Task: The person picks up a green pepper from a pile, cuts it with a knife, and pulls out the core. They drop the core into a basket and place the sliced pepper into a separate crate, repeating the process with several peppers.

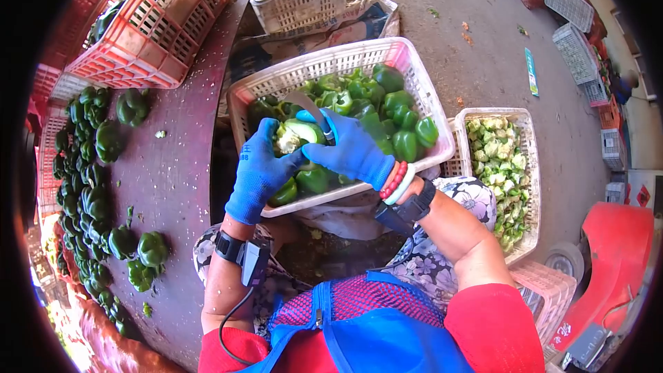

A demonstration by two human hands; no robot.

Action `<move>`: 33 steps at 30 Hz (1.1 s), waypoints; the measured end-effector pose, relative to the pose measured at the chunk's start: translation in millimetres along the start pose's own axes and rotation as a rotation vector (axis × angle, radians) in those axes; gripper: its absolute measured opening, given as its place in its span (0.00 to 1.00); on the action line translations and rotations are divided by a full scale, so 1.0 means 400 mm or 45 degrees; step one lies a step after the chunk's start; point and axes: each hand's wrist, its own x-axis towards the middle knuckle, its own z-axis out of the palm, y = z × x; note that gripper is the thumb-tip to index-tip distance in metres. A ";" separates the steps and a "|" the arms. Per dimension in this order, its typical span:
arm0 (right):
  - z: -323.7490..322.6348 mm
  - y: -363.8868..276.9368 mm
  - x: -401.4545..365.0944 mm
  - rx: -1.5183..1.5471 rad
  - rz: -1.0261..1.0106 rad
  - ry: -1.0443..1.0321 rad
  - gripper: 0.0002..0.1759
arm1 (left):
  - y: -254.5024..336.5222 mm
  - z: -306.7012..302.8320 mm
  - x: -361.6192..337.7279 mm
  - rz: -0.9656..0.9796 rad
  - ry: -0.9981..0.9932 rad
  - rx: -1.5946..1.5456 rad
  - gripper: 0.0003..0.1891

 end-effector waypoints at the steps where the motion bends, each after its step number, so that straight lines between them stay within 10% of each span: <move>1: -0.009 -0.006 -0.002 -0.043 0.008 -0.020 0.29 | 0.010 -0.007 -0.002 0.004 -0.041 0.060 0.27; 4: -0.026 -0.018 -0.008 0.124 0.026 -0.072 0.30 | 0.016 -0.007 -0.003 0.143 0.025 0.155 0.22; 14: 0.010 -0.060 -0.058 1.287 0.656 -0.247 0.26 | -0.021 -0.006 -0.004 -0.380 -0.232 -1.572 0.12; 15: 0.015 -0.054 -0.060 1.289 0.684 -0.225 0.26 | -0.031 -0.004 0.025 0.423 0.104 -0.870 0.12; 17: 0.033 -0.040 -0.051 1.367 0.750 -0.119 0.26 | -0.003 0.022 0.011 -0.103 0.101 -1.225 0.10; 20: 0.030 -0.027 -0.038 1.292 0.703 -0.079 0.26 | 0.043 0.050 0.012 -0.144 0.396 -0.690 0.08; 24: -0.052 -0.027 0.007 0.934 0.440 -0.096 0.29 | 0.010 0.027 0.057 -0.429 0.605 -1.207 0.12; 29: -0.242 0.044 0.106 -0.756 0.340 0.330 0.31 | -0.022 0.008 0.051 -0.559 0.150 -1.725 0.09; 33: -0.169 0.006 0.107 0.058 0.496 0.292 0.25 | 0.020 -0.009 0.034 -0.524 -0.203 -1.721 0.16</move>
